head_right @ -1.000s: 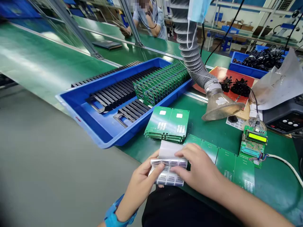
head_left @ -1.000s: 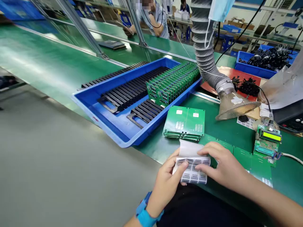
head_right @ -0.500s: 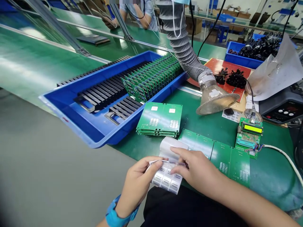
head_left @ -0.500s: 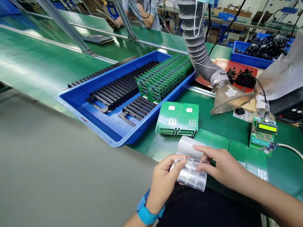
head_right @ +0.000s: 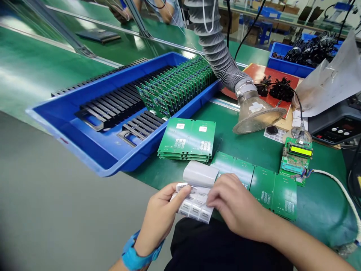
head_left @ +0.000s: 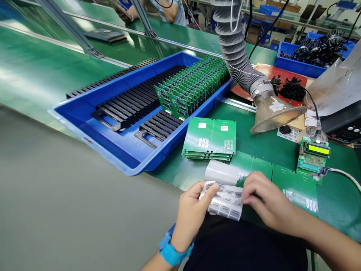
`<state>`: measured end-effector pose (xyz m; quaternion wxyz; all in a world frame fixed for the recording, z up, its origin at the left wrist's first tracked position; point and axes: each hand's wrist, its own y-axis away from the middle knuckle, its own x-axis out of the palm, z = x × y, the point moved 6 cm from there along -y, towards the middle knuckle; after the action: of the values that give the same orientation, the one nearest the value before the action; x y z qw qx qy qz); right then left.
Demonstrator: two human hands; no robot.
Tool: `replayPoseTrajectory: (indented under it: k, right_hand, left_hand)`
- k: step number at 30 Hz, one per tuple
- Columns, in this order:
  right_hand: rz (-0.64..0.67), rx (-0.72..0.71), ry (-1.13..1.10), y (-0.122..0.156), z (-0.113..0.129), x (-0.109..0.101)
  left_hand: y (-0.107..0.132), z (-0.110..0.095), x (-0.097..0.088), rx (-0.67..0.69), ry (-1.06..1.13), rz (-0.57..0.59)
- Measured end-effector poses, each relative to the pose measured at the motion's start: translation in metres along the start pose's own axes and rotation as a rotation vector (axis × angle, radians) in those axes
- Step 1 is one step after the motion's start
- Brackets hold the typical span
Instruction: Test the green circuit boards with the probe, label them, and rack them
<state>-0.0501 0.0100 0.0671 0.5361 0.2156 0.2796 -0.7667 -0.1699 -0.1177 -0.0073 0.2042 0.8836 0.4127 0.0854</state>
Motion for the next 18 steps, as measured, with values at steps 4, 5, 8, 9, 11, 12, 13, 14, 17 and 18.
replayPoseTrajectory:
  k: [4, 5, 8, 9, 11, 12, 13, 14, 17, 18]
  right_hand:
    - [-0.205, 0.557, -0.076, -0.009, -0.061, -0.033]
    - [-0.187, 0.643, -0.069, -0.013, -0.074, -0.035]
    - [-0.071, 0.729, -0.031, -0.026, -0.095, -0.028]
    - [-0.042, 0.729, -0.01, -0.03, -0.097, -0.023]
    - [-0.004, 0.718, 0.043, -0.035, -0.096, -0.015]
    - [0.005, 0.711, 0.071, -0.037, -0.095, -0.012]
    - [0.008, 0.704, 0.099, -0.038, -0.093, -0.01]
    - [0.009, 0.697, 0.127, -0.038, -0.092, -0.009]
    - [0.003, 0.63, 0.225, -0.039, -0.088, -0.006]
    - [-0.005, 0.594, 0.272, -0.039, -0.086, -0.005]
  left_hand:
    - [0.002, 0.005, -0.007, -0.003, -0.05, 0.029]
    - [0.003, 0.005, -0.009, 0.007, -0.072, 0.032]
    - [0.007, 0.008, -0.013, -0.002, -0.106, 0.038]
    - [0.007, 0.008, -0.014, -0.013, -0.11, 0.039]
    - [0.009, 0.007, -0.018, -0.018, -0.128, 0.03]
    - [0.009, 0.004, -0.022, -0.012, -0.144, 0.025]
    - [0.011, 0.002, -0.025, -0.007, -0.162, 0.027]
    - [0.013, -0.001, -0.03, -0.011, -0.178, 0.044]
    - [0.024, 0.0, -0.046, -0.094, -0.201, 0.168]
    - [0.029, 0.001, -0.055, -0.115, -0.191, 0.178]
